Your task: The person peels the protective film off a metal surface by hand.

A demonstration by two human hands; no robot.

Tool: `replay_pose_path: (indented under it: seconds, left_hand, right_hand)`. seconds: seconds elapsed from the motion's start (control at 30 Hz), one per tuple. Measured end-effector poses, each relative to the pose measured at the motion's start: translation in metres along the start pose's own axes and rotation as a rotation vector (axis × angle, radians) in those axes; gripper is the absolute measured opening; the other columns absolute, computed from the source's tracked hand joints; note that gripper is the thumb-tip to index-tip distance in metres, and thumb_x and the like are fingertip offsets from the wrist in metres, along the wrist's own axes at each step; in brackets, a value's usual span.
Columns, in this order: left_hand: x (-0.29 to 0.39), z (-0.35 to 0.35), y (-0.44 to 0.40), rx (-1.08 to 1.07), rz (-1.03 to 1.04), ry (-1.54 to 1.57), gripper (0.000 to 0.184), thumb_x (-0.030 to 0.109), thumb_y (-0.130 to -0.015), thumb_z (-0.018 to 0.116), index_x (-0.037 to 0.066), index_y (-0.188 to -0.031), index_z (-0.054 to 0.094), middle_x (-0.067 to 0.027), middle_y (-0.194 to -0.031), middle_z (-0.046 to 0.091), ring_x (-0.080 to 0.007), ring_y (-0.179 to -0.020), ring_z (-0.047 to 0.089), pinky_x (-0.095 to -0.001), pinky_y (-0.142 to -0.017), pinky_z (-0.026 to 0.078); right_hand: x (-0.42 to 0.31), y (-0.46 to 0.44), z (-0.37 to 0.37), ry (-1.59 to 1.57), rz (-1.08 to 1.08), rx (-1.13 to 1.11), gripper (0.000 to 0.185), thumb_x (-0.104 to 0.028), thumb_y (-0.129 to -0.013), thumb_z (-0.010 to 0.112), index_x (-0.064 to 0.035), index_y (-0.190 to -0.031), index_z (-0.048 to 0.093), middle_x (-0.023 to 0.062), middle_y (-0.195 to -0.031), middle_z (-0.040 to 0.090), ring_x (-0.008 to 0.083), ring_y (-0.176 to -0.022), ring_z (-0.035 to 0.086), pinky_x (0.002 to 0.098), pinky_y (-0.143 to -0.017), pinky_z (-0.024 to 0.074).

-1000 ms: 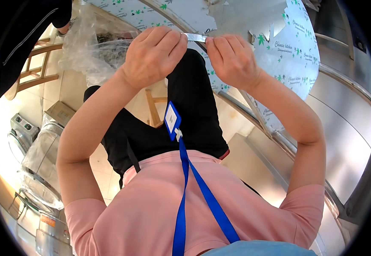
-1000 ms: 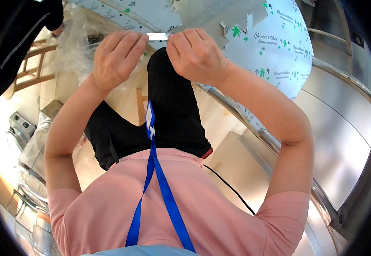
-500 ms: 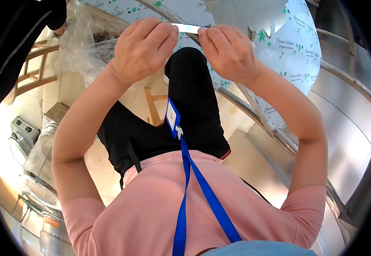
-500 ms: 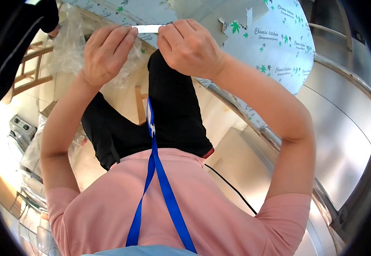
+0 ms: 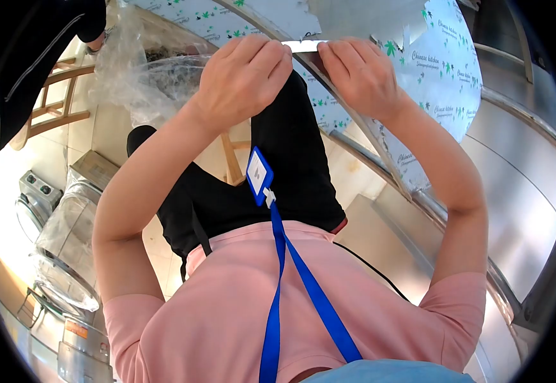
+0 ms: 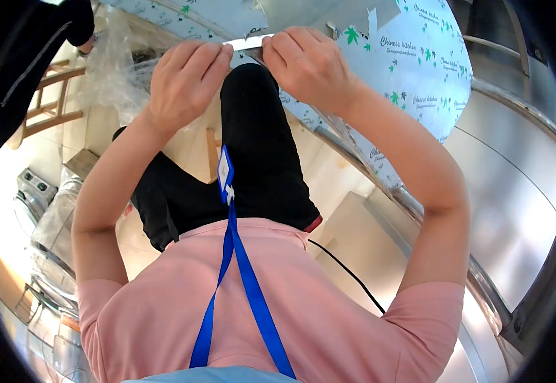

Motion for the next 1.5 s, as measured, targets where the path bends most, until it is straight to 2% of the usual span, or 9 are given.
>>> replay_pose_path:
  seconds: [0.3,0.6,0.7,0.8,0.9,1.0,1.1,1.43,1.5]
  left_hand:
    - [-0.002,0.003,-0.008,-0.018,0.028,-0.007,0.014,0.012,-0.065,0.061,0.005,-0.076,0.065,-0.0020,-0.079,0.055,-0.0170,-0.080,0.058,-0.0273,-0.073,0.050]
    - [0.003,0.002,-0.006,-0.227,-0.097,0.030,0.030,0.008,-0.075,0.068,0.002,-0.104,0.066,-0.0047,-0.093,0.061,-0.0220,-0.087,0.060,-0.0328,-0.074,0.050]
    - [-0.007,-0.006,-0.010,-0.101,-0.303,0.300,0.027,0.011,-0.082,0.067,0.003,-0.107,0.065,-0.0073,-0.098,0.061,-0.0291,-0.092,0.059,-0.0372,-0.077,0.050]
    - [-0.039,-0.011,-0.014,0.101,-0.591,0.371,0.024,0.020,-0.089,0.063,0.003,-0.104,0.065,-0.0126,-0.101,0.064,-0.0351,-0.094,0.060,-0.0422,-0.079,0.049]
    - [-0.060,0.016,-0.028,0.044,-0.519,0.299,0.021,0.021,-0.089,0.063,0.001,-0.093,0.064,-0.0157,-0.086,0.063,-0.0318,-0.079,0.063,-0.0433,-0.068,0.050]
    - [-0.055,0.041,-0.060,-0.202,-0.549,0.406,0.024,0.022,-0.085,0.064,0.001,-0.096,0.065,-0.0215,-0.091,0.063,-0.0415,-0.089,0.061,-0.0499,-0.077,0.049]
    - [-0.053,0.066,-0.080,-0.455,-0.652,0.191,0.027,0.024,-0.084,0.064,0.001,-0.098,0.066,-0.0209,-0.091,0.063,-0.0404,-0.089,0.062,-0.0483,-0.079,0.050]
    - [-0.060,0.089,-0.093,-0.634,-0.593,0.181,0.029,0.028,-0.089,0.057,0.002,-0.094,0.069,-0.0190,-0.095,0.069,-0.0376,-0.092,0.064,-0.0471,-0.079,0.050]
    - [-0.061,0.090,-0.090,-0.576,-0.609,0.172,0.027,0.025,-0.087,0.057,0.001,-0.089,0.070,-0.0199,-0.095,0.069,-0.0394,-0.090,0.065,-0.0476,-0.078,0.051]
  right_hand:
    - [0.007,-0.003,0.006,0.009,-0.036,-0.033,0.014,-0.012,-0.073,0.069,-0.0014,-0.081,0.065,0.0042,-0.078,0.057,0.0189,-0.075,0.062,0.0283,-0.068,0.0523]
    - [0.021,-0.003,0.004,-0.026,-0.138,-0.006,0.019,-0.011,-0.071,0.069,-0.0012,-0.087,0.066,0.0040,-0.080,0.059,0.0193,-0.077,0.062,0.0288,-0.068,0.0528]
    - [0.028,0.000,-0.010,0.052,-0.105,0.028,0.020,-0.009,-0.070,0.068,-0.0026,-0.089,0.066,0.0054,-0.081,0.060,0.0201,-0.079,0.064,0.0292,-0.068,0.0526]
    - [0.053,0.022,-0.012,0.150,0.187,0.018,0.015,-0.008,-0.076,0.065,-0.0035,-0.091,0.067,0.0089,-0.081,0.063,0.0225,-0.076,0.065,0.0311,-0.069,0.0528]
    - [0.073,0.043,-0.009,-0.227,0.954,0.058,0.015,-0.012,-0.083,0.063,-0.0032,-0.094,0.068,0.0128,-0.083,0.068,0.0264,-0.075,0.066,0.0340,-0.071,0.0529]
    - [0.072,0.065,0.010,-0.533,1.310,0.035,0.020,-0.020,-0.087,0.062,-0.0028,-0.096,0.069,0.0148,-0.084,0.070,0.0309,-0.075,0.067,0.0373,-0.073,0.0530]
    - [0.060,0.065,0.010,-0.503,1.324,-0.002,0.023,-0.022,-0.086,0.062,-0.0018,-0.096,0.069,0.0154,-0.085,0.071,0.0323,-0.079,0.068,0.0387,-0.075,0.0529]
    - [0.058,0.066,-0.003,-0.210,1.218,-0.106,0.015,-0.016,-0.087,0.061,-0.0032,-0.092,0.069,0.0160,-0.092,0.068,0.0351,-0.087,0.065,0.0427,-0.079,0.0505]
    - [0.060,0.057,-0.003,-0.019,0.994,0.058,0.015,-0.015,-0.085,0.062,-0.0035,-0.091,0.069,0.0157,-0.094,0.067,0.0348,-0.089,0.064,0.0422,-0.081,0.0501]
Point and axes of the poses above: each hand's wrist, its own y-axis away from the middle knuckle, its own z-axis out of the palm, x = y × z, the point moved 4 cm from there along -y, towards the middle knuckle
